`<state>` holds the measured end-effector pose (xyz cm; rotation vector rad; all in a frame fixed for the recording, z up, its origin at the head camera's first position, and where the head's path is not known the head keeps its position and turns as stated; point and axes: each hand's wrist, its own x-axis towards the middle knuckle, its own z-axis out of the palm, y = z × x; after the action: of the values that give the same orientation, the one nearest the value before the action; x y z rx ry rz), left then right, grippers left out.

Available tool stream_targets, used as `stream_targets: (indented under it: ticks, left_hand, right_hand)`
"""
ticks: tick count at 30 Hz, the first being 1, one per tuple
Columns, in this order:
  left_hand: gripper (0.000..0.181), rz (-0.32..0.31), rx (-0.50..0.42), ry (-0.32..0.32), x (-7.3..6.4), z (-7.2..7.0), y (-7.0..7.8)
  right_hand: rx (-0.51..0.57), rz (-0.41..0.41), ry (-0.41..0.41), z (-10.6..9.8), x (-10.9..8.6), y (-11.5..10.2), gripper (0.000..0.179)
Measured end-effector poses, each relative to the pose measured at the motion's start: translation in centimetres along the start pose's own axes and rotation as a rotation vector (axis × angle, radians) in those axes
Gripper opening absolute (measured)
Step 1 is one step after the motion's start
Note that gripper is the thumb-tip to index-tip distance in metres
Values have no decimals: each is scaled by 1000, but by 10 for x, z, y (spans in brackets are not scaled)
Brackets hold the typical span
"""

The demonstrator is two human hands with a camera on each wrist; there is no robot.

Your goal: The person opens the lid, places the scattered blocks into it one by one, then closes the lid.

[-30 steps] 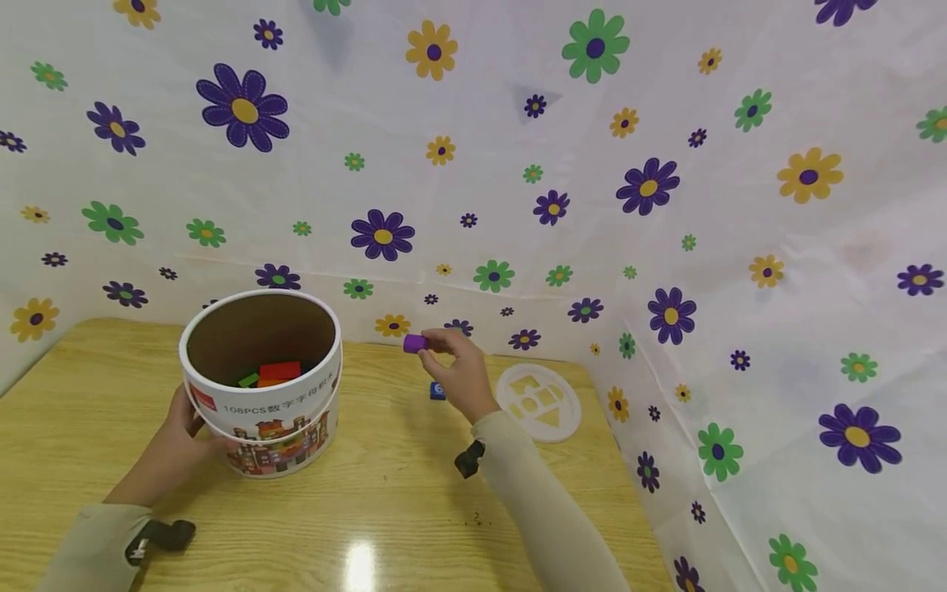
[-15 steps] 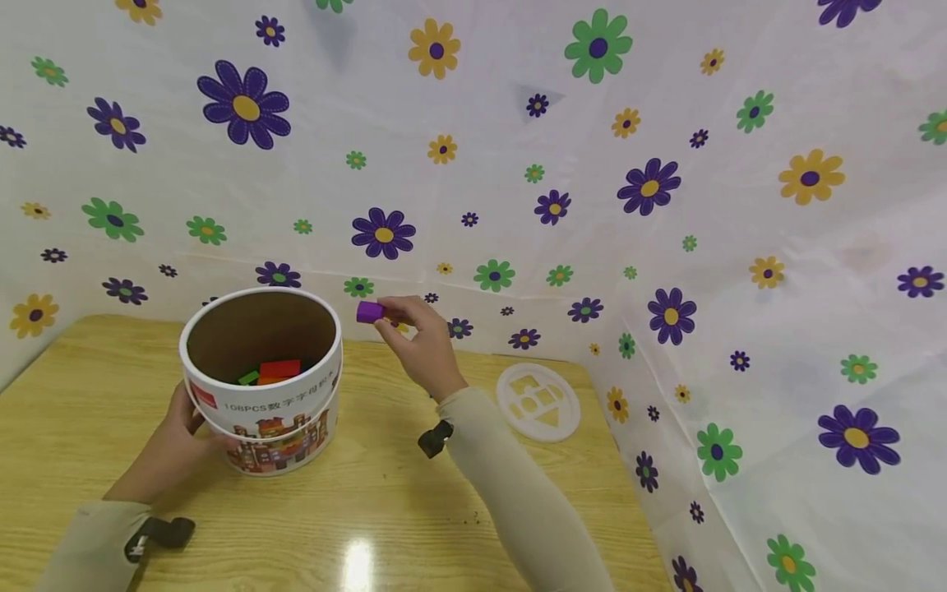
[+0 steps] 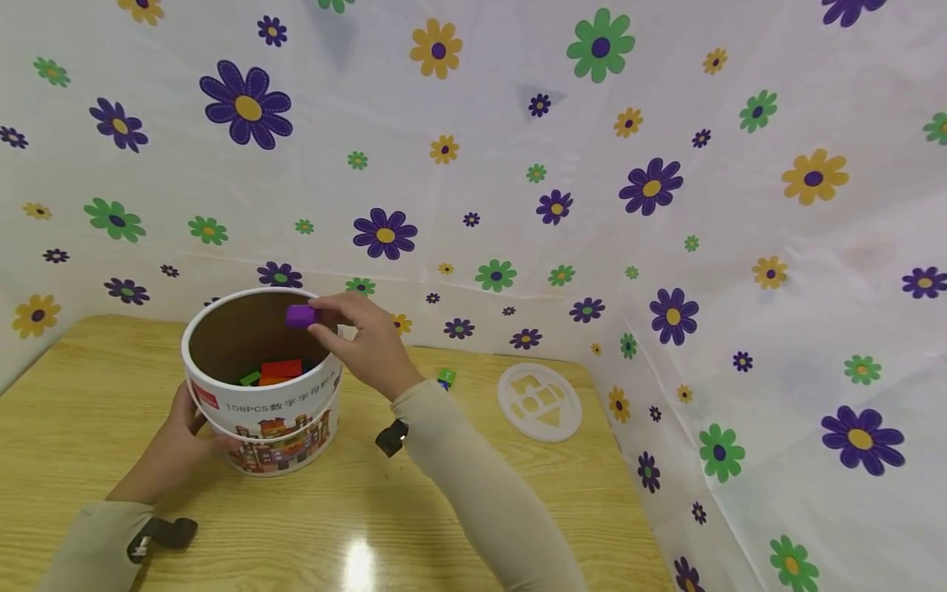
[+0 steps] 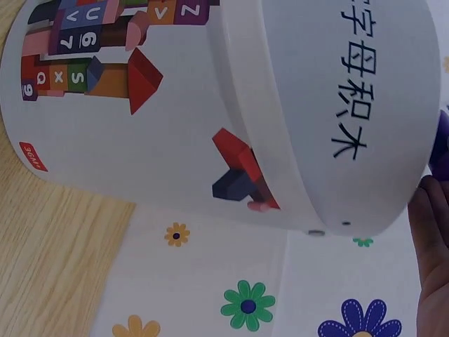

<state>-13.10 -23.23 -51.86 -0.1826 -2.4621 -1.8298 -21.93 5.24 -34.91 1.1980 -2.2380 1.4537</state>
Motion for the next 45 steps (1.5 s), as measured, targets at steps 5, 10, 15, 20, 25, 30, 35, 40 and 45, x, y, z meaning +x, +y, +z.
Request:
stream_targets:
  ticks: [5, 10, 15, 20, 25, 30, 35, 40, 45]
  left_hand:
    - [124, -11, -1, -6, 1, 0, 0]
    - [124, -28, 5, -8, 1, 1, 0]
    - [122, -17, 10, -4, 0, 1, 1]
    - [122, -17, 6, -7, -1, 1, 3]
    - [122, -29, 6, -8, -3, 1, 5]
    - [123, -29, 11, -6, -3, 2, 5]
    - [122, -29, 14, -16, -2, 2, 5]
    - [122, -9, 29, -22, 0, 1, 6]
    - [124, 71, 18, -7, 0, 0, 11]
  right_hand:
    - [-27, 70, -85, 10, 4, -1, 28]
    - [-60, 91, -164, 17, 6, 0, 27]
    - [-92, 101, -219, 22, 8, -1, 28]
    - [-115, 117, -211, 25, 8, -1, 28]
    - [-109, 123, -191, 27, 6, 0, 28]
    - [-82, 118, -180, 26, 3, 0, 28]
    - [-56, 115, -172, 26, 1, 2, 28]
    - [-40, 122, -160, 26, 0, 3, 28]
    - [-37, 105, -151, 27, 0, 2, 28]
